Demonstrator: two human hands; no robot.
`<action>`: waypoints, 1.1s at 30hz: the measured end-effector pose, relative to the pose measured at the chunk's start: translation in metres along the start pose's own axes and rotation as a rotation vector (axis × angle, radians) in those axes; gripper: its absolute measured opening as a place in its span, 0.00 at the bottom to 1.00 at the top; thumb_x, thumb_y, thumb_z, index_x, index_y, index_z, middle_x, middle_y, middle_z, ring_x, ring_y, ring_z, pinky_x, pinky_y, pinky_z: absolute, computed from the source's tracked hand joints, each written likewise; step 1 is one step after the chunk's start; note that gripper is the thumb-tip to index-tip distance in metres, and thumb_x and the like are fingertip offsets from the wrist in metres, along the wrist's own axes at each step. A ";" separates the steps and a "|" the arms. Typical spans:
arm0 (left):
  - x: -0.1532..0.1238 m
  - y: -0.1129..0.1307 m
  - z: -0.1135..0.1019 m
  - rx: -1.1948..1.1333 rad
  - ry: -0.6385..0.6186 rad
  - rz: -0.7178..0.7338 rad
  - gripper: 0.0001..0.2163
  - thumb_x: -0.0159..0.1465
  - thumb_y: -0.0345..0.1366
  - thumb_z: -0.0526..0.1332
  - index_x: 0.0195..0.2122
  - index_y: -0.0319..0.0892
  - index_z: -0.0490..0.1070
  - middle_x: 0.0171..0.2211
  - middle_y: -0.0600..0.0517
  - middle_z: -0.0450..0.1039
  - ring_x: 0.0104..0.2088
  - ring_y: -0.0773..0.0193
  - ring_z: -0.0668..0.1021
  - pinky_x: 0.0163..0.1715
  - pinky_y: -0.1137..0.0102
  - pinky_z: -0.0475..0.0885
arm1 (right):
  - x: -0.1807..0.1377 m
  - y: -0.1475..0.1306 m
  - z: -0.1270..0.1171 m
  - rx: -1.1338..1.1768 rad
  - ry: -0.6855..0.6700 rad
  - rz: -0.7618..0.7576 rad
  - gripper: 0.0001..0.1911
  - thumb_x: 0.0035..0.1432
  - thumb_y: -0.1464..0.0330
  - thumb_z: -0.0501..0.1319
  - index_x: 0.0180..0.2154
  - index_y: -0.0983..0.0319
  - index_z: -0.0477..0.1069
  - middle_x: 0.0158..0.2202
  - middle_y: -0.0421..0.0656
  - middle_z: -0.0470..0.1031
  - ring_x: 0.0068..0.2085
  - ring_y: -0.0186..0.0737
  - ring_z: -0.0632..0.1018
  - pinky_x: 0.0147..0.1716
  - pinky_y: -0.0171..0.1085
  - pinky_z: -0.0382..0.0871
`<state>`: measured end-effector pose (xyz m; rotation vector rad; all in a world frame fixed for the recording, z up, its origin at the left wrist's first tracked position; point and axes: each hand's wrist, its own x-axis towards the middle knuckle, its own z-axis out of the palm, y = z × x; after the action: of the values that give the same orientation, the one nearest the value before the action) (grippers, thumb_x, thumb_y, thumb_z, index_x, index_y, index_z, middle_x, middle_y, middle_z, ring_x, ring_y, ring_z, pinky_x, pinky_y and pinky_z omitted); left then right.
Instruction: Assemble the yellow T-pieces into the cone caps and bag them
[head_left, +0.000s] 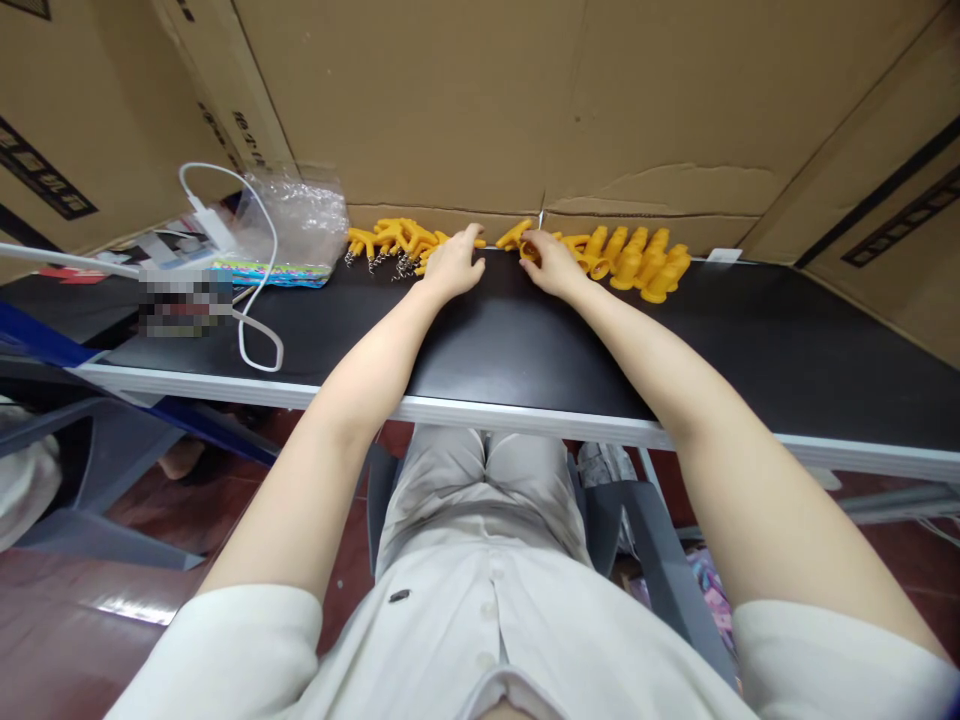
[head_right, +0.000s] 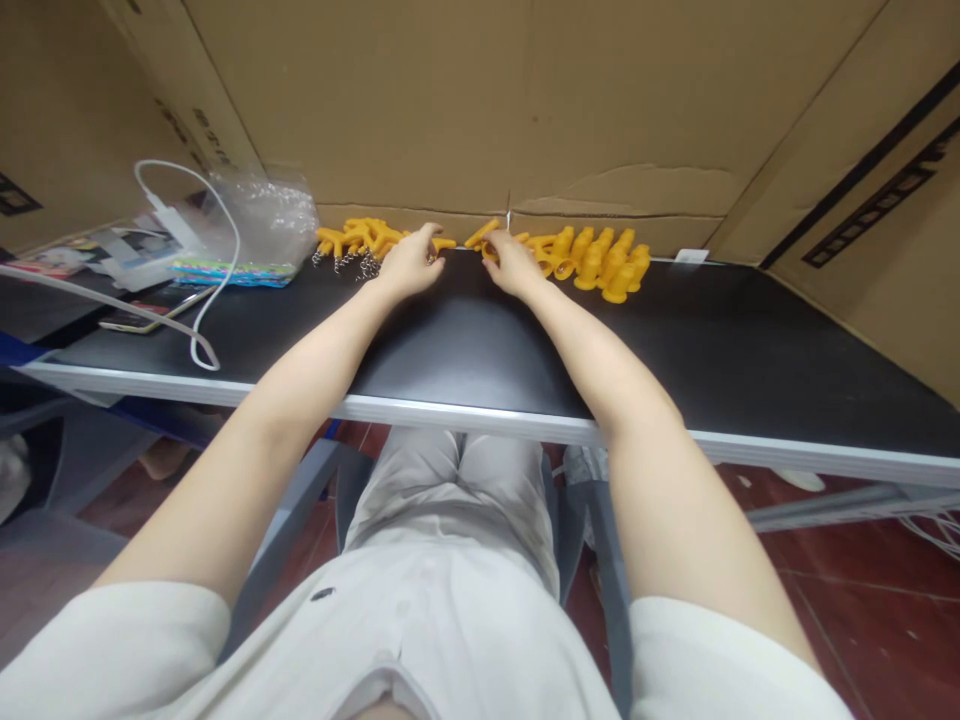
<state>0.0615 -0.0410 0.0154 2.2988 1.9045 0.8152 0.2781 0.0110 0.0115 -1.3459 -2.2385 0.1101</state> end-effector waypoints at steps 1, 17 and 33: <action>0.000 0.001 0.000 -0.002 -0.002 0.002 0.35 0.69 0.35 0.62 0.79 0.49 0.65 0.65 0.40 0.82 0.67 0.40 0.80 0.70 0.48 0.73 | 0.000 0.002 0.004 -0.067 -0.037 -0.025 0.30 0.76 0.70 0.60 0.75 0.66 0.70 0.76 0.60 0.72 0.77 0.65 0.73 0.79 0.62 0.63; -0.004 0.008 -0.003 0.022 -0.043 -0.017 0.31 0.71 0.34 0.61 0.76 0.46 0.70 0.57 0.41 0.86 0.63 0.43 0.81 0.67 0.52 0.74 | 0.013 0.012 0.024 -0.286 -0.184 -0.089 0.32 0.78 0.65 0.56 0.78 0.63 0.68 0.84 0.57 0.59 0.83 0.70 0.63 0.81 0.73 0.50; -0.006 0.011 -0.004 0.063 -0.050 -0.017 0.27 0.75 0.34 0.59 0.75 0.43 0.71 0.58 0.42 0.87 0.63 0.46 0.84 0.68 0.56 0.76 | 0.016 0.014 0.011 -0.218 -0.181 -0.087 0.35 0.81 0.61 0.52 0.81 0.65 0.64 0.86 0.57 0.55 0.85 0.67 0.59 0.82 0.75 0.43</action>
<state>0.0690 -0.0505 0.0211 2.3119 1.9528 0.7000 0.2784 0.0332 0.0039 -1.3950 -2.5175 -0.0461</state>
